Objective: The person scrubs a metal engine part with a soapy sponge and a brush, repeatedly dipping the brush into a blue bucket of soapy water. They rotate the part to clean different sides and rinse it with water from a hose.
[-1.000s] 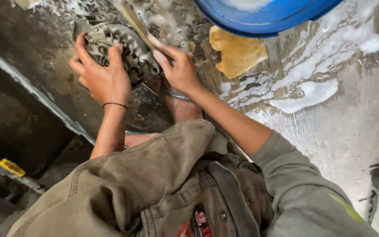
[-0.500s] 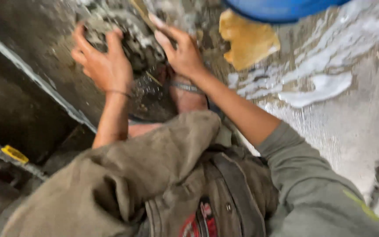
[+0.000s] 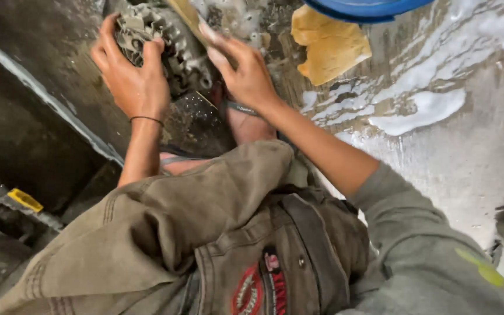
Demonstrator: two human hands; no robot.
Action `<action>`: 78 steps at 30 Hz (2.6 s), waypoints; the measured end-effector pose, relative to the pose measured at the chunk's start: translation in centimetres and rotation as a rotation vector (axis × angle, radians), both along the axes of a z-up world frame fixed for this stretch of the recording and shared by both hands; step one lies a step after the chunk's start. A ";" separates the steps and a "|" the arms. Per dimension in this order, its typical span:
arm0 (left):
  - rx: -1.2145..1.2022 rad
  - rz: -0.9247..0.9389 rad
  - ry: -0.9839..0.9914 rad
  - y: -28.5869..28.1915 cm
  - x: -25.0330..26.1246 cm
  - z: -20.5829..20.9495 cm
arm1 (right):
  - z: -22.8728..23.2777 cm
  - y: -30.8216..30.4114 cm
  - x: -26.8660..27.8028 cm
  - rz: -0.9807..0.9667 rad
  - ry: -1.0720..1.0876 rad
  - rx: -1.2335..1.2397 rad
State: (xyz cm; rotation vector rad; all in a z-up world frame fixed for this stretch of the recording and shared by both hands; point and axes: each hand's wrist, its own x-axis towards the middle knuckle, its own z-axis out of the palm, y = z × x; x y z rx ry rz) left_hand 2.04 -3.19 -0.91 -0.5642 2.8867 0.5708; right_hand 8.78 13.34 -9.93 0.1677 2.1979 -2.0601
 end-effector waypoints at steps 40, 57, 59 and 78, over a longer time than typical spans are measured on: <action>0.542 0.006 0.183 -8.1 1.7 -3.8 | 2.0 -2.3 -3.3 0.041 -0.051 -0.031; 0.406 0.104 0.068 -4.5 0.1 0.0 | 4.6 -1.2 -1.9 0.090 -0.060 0.069; 0.434 0.055 0.089 -4.6 -0.2 -0.8 | 1.8 -2.0 -4.7 0.055 0.021 0.131; 0.322 0.109 0.204 -5.1 0.6 -2.4 | 6.2 0.0 1.7 0.050 -0.098 -0.089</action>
